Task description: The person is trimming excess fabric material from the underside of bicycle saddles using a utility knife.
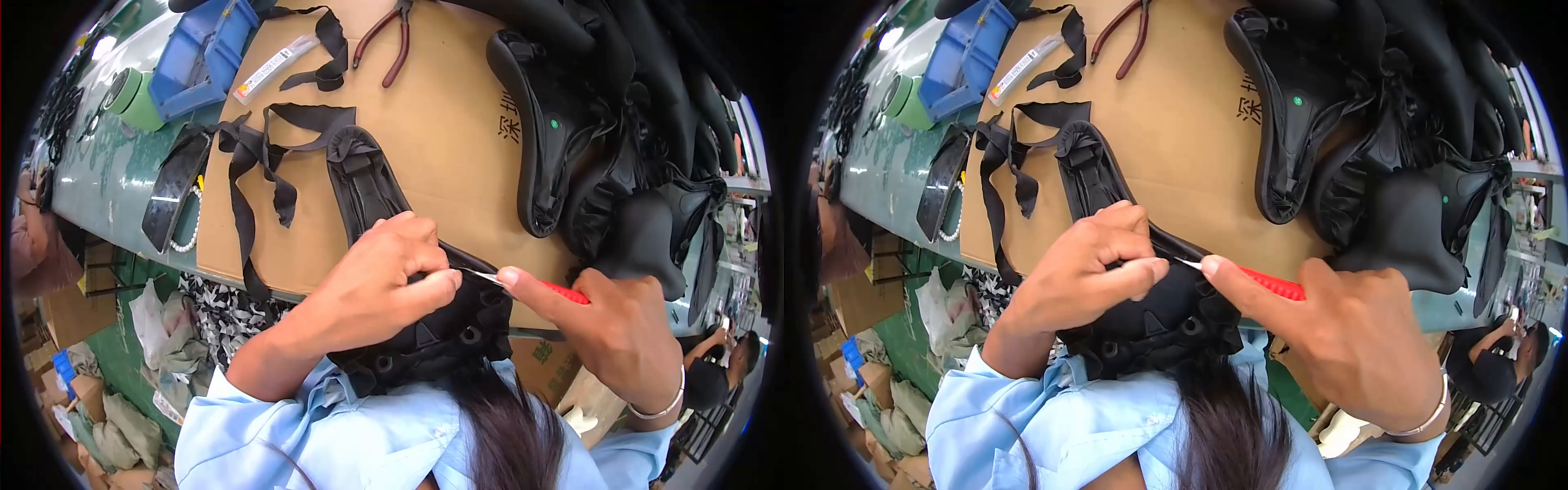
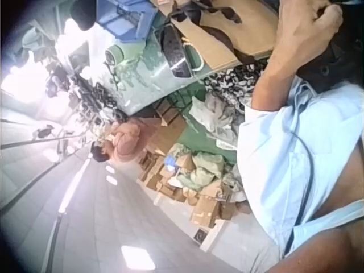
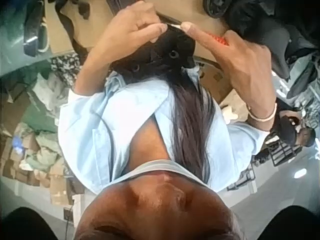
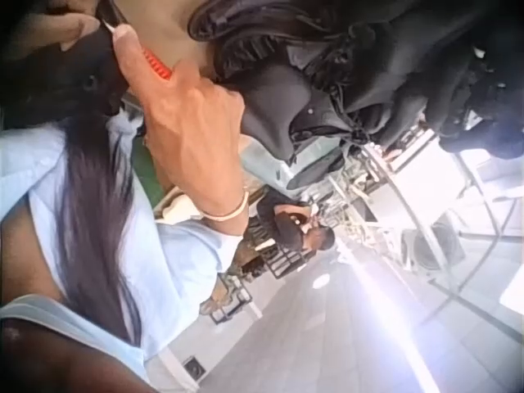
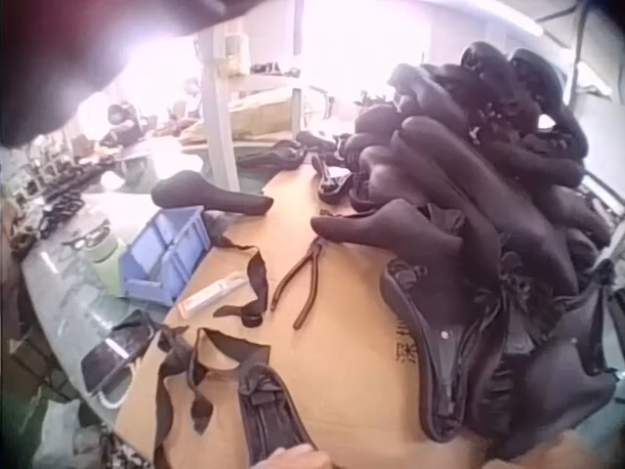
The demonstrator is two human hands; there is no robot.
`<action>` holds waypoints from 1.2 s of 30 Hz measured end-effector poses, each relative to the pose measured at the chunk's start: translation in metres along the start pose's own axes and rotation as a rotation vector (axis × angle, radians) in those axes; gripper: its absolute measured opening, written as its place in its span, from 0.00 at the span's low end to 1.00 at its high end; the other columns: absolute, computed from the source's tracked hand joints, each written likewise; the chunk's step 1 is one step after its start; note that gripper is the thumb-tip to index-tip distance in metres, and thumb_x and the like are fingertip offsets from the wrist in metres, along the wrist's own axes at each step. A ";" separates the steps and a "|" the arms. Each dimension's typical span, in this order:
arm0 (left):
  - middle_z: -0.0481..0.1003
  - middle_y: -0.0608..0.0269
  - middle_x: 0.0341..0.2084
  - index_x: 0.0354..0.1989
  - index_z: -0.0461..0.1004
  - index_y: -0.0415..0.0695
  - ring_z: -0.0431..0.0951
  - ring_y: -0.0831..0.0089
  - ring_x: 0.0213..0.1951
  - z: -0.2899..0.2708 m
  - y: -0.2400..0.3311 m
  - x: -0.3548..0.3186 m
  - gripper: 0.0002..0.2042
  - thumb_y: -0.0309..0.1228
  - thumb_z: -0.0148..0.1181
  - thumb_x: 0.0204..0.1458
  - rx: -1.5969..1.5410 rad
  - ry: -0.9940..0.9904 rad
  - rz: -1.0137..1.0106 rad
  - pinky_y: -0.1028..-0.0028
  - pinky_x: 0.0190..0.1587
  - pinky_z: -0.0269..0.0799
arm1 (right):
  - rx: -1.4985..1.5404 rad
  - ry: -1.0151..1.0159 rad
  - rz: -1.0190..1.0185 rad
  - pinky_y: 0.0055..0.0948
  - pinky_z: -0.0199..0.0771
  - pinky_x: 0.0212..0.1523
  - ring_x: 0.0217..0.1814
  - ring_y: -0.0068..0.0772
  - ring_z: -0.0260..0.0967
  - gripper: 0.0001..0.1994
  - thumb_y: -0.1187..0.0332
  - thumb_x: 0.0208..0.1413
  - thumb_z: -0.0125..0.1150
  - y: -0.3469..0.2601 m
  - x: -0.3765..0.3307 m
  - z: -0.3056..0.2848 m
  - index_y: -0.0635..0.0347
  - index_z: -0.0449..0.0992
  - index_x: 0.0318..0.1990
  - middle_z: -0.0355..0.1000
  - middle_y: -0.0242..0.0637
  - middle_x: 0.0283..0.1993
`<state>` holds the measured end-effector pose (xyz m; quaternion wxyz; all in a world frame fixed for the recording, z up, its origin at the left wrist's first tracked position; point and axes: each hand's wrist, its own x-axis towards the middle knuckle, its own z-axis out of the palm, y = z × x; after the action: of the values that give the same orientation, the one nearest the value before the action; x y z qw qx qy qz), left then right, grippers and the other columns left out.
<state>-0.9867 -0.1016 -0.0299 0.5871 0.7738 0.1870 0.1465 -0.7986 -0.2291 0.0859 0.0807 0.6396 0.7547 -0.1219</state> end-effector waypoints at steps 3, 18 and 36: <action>0.56 0.69 0.13 0.07 0.58 0.41 0.56 0.78 0.25 -0.013 0.005 0.004 0.16 0.24 0.55 0.43 -0.419 -0.028 -0.248 0.76 0.27 0.48 | 0.014 -0.043 0.082 0.31 0.55 0.15 0.14 0.31 0.58 0.32 0.76 0.40 0.60 -0.001 -0.016 0.004 0.38 0.73 0.58 0.56 0.32 0.18; 0.67 0.58 0.20 0.20 0.71 0.40 0.67 0.61 0.29 0.022 0.021 0.023 0.09 0.31 0.59 0.45 0.555 0.062 0.109 0.67 0.39 0.62 | 0.591 0.325 0.223 0.35 0.64 0.21 0.18 0.35 0.62 0.29 0.77 0.48 0.61 0.013 -0.029 0.082 0.43 0.70 0.60 0.60 0.36 0.19; 0.69 0.61 0.23 0.22 0.74 0.40 0.67 0.62 0.32 0.023 0.050 0.046 0.13 0.37 0.67 0.41 1.052 0.117 0.206 0.67 0.33 0.65 | 0.552 0.367 0.284 0.32 0.64 0.19 0.17 0.31 0.62 0.28 0.76 0.47 0.62 0.020 -0.031 0.093 0.41 0.72 0.58 0.60 0.35 0.18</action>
<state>-0.9297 -0.1122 0.0121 0.0913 0.9683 0.1906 0.1329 -0.7772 -0.2823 0.0035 -0.2156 0.7470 0.5989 -0.1920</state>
